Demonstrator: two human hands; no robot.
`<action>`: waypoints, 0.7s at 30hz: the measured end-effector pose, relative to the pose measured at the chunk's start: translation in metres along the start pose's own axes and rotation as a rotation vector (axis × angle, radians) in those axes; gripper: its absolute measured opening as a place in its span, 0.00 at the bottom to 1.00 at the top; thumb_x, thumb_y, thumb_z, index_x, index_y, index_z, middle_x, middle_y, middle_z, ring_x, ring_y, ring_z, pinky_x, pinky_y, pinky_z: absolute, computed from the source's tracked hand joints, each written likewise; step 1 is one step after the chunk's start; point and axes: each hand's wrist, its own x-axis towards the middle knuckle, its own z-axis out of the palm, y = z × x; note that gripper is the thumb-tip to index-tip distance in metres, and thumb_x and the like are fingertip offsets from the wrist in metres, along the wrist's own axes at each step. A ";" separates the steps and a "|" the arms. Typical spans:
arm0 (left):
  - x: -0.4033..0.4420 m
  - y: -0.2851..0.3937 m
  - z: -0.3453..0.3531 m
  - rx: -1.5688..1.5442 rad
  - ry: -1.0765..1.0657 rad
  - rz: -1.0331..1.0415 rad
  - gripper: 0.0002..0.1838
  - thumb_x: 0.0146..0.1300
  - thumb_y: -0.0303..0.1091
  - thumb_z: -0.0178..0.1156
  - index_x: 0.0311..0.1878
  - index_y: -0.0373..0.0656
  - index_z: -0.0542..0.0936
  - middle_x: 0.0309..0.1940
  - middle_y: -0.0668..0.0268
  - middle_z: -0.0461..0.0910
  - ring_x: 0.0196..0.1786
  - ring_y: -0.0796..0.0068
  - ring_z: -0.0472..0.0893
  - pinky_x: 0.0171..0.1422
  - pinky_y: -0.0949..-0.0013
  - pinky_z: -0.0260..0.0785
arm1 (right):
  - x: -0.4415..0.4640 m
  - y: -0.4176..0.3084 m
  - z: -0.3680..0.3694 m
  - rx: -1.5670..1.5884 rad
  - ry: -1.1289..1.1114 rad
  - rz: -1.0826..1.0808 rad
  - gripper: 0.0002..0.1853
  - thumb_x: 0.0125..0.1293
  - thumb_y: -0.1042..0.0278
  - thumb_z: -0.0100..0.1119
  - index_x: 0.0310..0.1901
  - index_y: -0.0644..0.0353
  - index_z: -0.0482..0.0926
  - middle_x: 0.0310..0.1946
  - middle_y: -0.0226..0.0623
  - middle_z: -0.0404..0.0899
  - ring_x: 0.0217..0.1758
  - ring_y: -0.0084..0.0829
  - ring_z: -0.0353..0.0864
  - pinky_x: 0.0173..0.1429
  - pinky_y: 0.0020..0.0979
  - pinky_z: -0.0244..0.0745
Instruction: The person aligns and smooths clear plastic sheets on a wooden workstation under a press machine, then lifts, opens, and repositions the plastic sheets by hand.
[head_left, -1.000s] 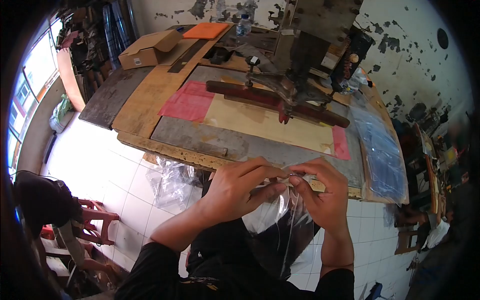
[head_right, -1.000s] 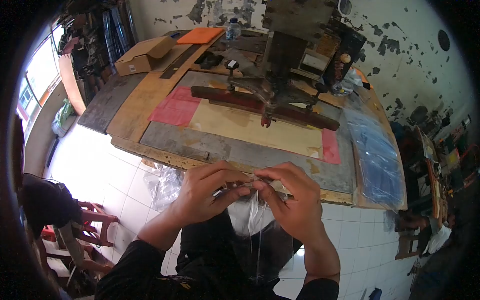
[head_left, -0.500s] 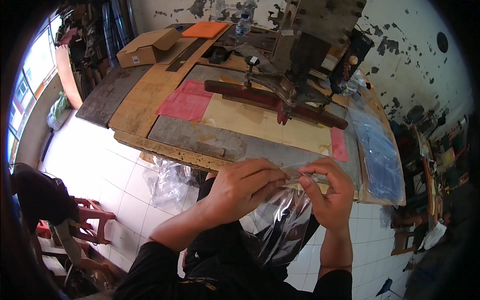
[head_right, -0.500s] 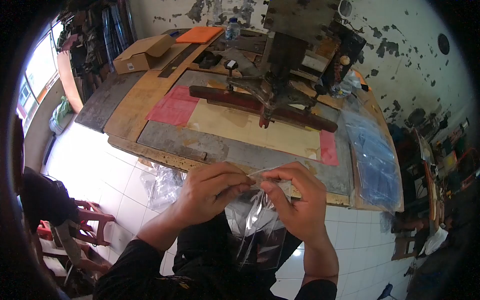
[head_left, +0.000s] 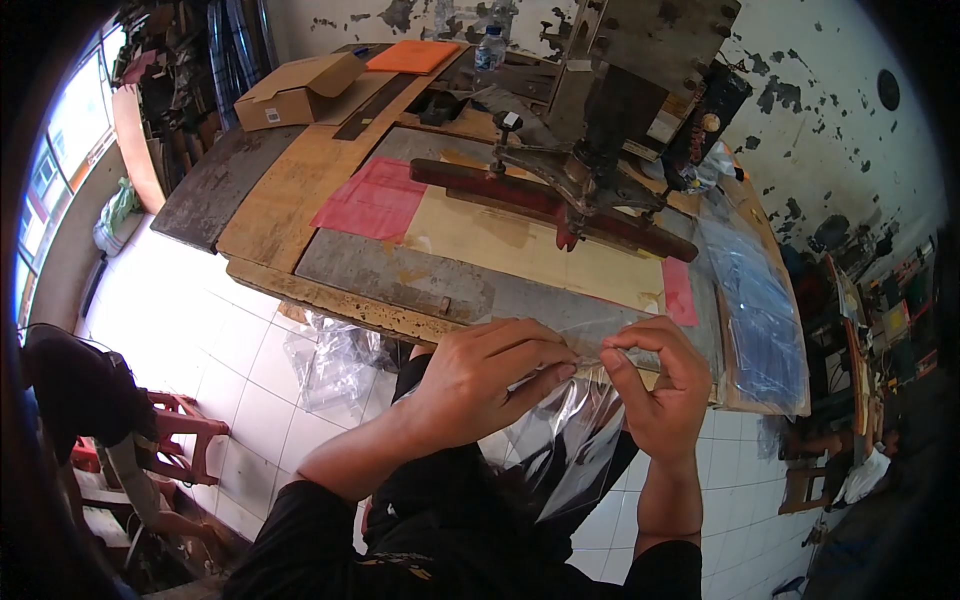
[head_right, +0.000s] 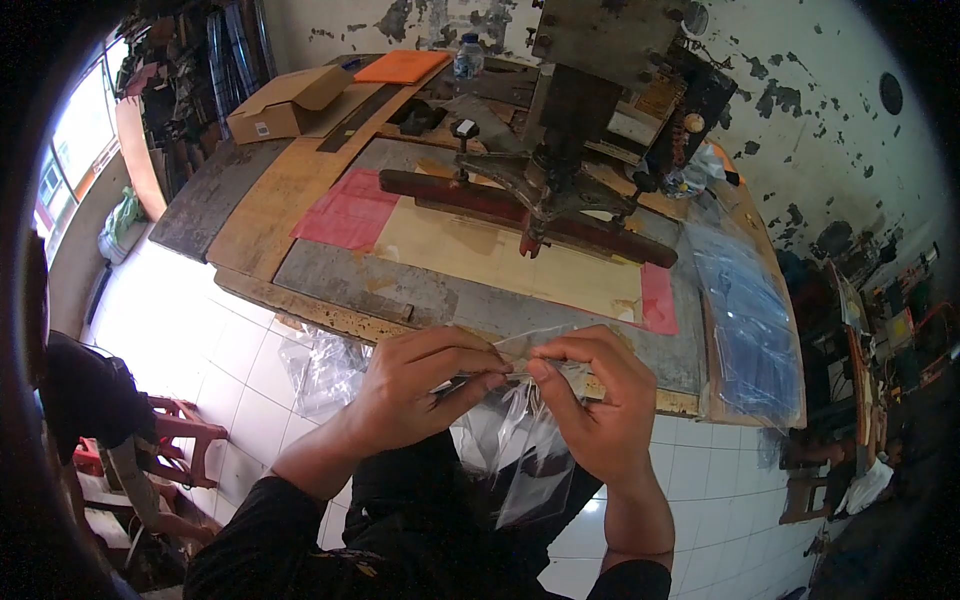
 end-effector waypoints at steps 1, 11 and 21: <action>0.001 0.000 0.000 -0.003 0.003 0.005 0.11 0.58 0.23 0.78 0.43 0.40 0.88 0.42 0.61 0.89 0.41 0.63 0.91 0.43 0.64 0.84 | 0.000 0.001 0.000 0.010 0.002 0.000 0.07 0.68 0.75 0.76 0.44 0.65 0.89 0.40 0.41 0.89 0.43 0.32 0.89 0.48 0.31 0.79; -0.006 -0.006 -0.001 0.094 -0.003 0.010 0.13 0.53 0.31 0.84 0.32 0.41 0.85 0.42 0.62 0.89 0.38 0.67 0.90 0.40 0.66 0.82 | 0.000 0.004 -0.006 0.031 0.051 0.001 0.05 0.68 0.78 0.73 0.43 0.66 0.88 0.40 0.40 0.88 0.44 0.31 0.87 0.51 0.30 0.78; -0.030 -0.035 -0.030 0.277 -0.044 -0.195 0.14 0.54 0.38 0.84 0.28 0.40 0.88 0.49 0.64 0.91 0.42 0.65 0.91 0.46 0.62 0.83 | -0.001 0.030 -0.055 0.032 0.389 0.030 0.04 0.76 0.75 0.65 0.46 0.68 0.83 0.43 0.34 0.81 0.45 0.19 0.76 0.53 0.23 0.71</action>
